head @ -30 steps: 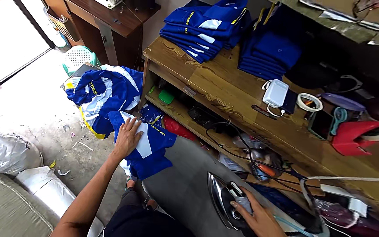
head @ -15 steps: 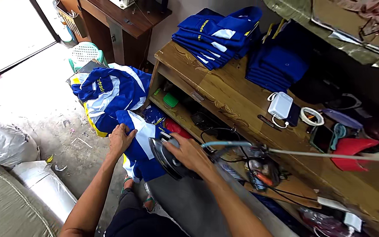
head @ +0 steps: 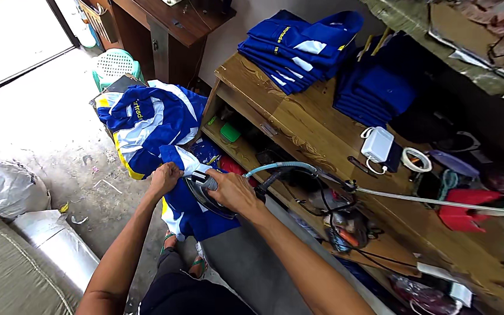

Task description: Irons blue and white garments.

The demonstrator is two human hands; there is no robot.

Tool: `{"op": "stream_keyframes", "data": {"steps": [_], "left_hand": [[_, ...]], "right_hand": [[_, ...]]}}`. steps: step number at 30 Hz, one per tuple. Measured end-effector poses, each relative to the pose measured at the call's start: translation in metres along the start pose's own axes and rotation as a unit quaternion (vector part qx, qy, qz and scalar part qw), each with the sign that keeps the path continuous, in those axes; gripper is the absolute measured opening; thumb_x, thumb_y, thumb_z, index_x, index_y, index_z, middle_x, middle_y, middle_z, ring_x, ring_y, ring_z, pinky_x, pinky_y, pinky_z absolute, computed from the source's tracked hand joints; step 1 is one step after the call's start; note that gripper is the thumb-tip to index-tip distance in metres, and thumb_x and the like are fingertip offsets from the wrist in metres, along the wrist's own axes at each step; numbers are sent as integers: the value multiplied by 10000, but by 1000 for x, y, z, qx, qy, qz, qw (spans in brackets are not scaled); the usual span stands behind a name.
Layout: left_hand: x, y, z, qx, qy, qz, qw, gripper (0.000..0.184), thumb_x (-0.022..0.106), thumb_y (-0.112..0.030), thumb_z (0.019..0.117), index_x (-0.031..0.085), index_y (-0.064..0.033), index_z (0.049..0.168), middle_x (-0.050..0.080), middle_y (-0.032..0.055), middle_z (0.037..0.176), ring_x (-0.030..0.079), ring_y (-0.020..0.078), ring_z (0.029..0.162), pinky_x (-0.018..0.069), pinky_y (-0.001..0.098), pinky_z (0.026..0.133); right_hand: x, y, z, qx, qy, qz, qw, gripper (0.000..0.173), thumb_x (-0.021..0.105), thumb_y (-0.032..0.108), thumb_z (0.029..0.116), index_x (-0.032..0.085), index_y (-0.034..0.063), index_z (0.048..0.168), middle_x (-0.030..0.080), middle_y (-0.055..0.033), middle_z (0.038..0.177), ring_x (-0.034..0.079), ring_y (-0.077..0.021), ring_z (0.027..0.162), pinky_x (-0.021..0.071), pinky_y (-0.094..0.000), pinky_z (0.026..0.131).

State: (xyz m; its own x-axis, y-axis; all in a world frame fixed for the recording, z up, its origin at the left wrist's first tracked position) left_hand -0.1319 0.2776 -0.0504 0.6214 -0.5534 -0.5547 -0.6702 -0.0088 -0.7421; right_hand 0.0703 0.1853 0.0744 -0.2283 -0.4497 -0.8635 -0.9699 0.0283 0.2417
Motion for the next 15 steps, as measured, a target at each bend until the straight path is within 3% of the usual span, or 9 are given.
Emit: {"op": "stream_keyframes", "data": {"steps": [5,9,15], "left_hand": [[3,8,2,8,2,-23,1000,313,584,-322,1027,660,-24,967,651,123,888,633,271,898,488,521,861],[5,5,0,6,-7,-32,999,304,592,-315,1022,661,-22,982,655,119,899,634,253,886,499,490,853],[1,6,-1,13,-4,-34,999,315,604,-332,1023,661,-27,974,647,108,877,629,239,870,496,487,841]], "right_hand": [[9,-11,-23,-30,38,-25,998,407,646,290,917,598,192,1309,709,-176,938,698,-409,884,514,-601,715],[25,-21,-53,-49,21,-31,998,404,656,281,907,619,190,1299,719,-166,908,706,-404,837,521,-595,685],[20,-3,-41,4,-19,-15,1000,412,627,287,929,607,176,1325,722,-164,933,712,-393,859,528,-579,696]]}}
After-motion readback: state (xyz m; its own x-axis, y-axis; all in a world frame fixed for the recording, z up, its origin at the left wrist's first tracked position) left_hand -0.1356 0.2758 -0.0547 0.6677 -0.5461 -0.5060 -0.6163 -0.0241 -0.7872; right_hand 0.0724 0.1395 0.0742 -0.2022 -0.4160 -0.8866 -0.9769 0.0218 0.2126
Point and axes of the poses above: each hand's wrist, its own z-axis towards the middle knuckle, its own x-axis out of the palm, y = z × x, the point moved 1 cm from there along z, towards the middle knuckle
